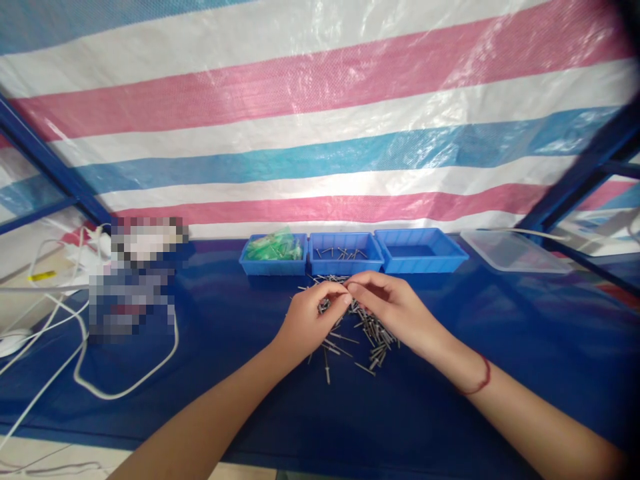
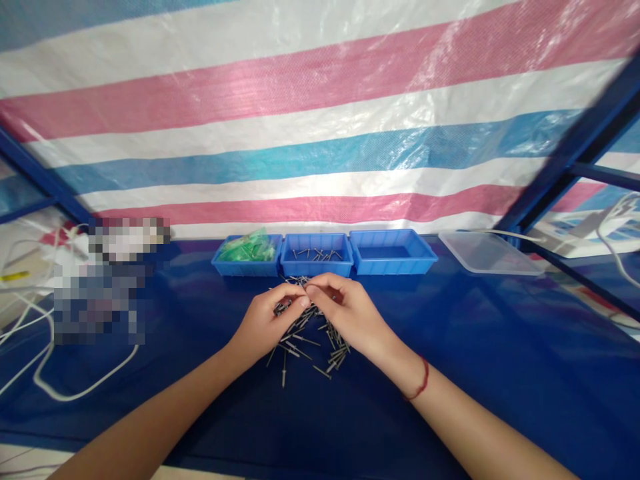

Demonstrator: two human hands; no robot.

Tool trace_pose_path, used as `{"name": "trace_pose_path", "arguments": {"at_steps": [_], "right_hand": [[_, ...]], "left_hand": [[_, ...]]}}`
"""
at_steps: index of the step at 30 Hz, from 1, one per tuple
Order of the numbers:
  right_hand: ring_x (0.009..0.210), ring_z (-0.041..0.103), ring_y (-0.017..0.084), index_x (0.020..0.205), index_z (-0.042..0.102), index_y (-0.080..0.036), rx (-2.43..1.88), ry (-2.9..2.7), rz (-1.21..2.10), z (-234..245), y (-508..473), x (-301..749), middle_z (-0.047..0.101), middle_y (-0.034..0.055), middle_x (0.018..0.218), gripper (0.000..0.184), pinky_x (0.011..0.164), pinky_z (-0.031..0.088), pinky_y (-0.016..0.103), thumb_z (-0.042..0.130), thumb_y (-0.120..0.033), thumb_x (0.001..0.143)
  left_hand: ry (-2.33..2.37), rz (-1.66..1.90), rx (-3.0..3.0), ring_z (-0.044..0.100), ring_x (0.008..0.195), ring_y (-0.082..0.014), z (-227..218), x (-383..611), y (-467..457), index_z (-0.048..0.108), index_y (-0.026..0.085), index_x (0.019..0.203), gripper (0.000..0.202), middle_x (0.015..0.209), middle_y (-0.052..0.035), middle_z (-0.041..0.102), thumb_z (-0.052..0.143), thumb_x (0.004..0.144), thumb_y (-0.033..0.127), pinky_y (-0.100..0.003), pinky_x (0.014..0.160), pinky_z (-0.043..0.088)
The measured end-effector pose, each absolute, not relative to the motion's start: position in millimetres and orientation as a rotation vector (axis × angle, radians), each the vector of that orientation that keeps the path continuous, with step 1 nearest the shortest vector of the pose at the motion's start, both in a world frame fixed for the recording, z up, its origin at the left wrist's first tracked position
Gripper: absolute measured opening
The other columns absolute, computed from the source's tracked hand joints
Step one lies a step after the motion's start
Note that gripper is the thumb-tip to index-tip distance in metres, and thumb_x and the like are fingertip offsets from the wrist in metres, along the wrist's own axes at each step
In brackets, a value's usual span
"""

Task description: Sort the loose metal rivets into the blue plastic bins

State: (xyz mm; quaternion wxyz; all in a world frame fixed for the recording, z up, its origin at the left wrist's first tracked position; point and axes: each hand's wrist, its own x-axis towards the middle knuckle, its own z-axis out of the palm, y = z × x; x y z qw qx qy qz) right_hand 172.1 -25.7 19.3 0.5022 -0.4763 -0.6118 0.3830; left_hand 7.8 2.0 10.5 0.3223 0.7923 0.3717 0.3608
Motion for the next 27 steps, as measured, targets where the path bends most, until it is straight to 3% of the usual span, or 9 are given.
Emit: {"name": "trace_pose_path", "arguments": {"at_steps": [6, 12, 20, 27], "right_hand": [[0.067, 0.06, 0.015, 0.094, 0.062, -0.02, -1.19, -1.309, 0.971, 9, -24, 170, 0.067, 0.0031, 0.082, 0.031, 0.057, 0.048, 0.027, 0.068, -0.044, 0.075], [0.068, 0.061, 0.017, 0.078, 0.067, -0.02, -1.173, -1.418, 0.928, 7, -24, 170, 0.068, 0.0027, 0.075, 0.027, 0.065, 0.05, 0.032, 0.066, -0.046, 0.076], [0.081, 0.062, 0.02, 0.085, 0.071, -0.022, -1.145, -1.566, 0.731, 5, -27, 170, 0.068, 0.0051, 0.087, 0.016, 0.073, 0.05, 0.035, 0.063, -0.036, 0.083], [0.072, 0.058, 0.017, 0.092, 0.071, -0.023, -1.164, -1.659, 0.552, 7, -25, 174, 0.065, 0.0043, 0.085, 0.016, 0.06, 0.045, 0.03, 0.059, -0.032, 0.086]], "left_hand": [[0.92, 1.023, 2.009, 0.064, 0.085, -0.014, 11, 8, 2, 0.06, 0.02, 0.092, 0.007, 0.094, -0.0011, 0.069, 0.057, 0.087, 0.023, -0.023, 0.077, 0.047], [0.94, 0.986, 1.978, 0.065, 0.083, -0.0145, 7, 9, 1, 0.053, 0.021, 0.097, 0.014, 0.088, -0.0001, 0.068, 0.059, 0.086, 0.027, -0.024, 0.075, 0.046], [1.02, 0.852, 2.206, 0.058, 0.074, -0.0152, 5, 6, 6, 0.062, 0.018, 0.078, 0.017, 0.076, -0.0005, 0.062, 0.053, 0.088, 0.029, -0.025, 0.068, 0.042], [0.993, 0.925, 2.1, 0.058, 0.078, -0.0134, 14, 1, 9, 0.059, 0.018, 0.086, 0.009, 0.084, 0.0002, 0.062, 0.055, 0.087, 0.026, -0.023, 0.074, 0.043]]}}
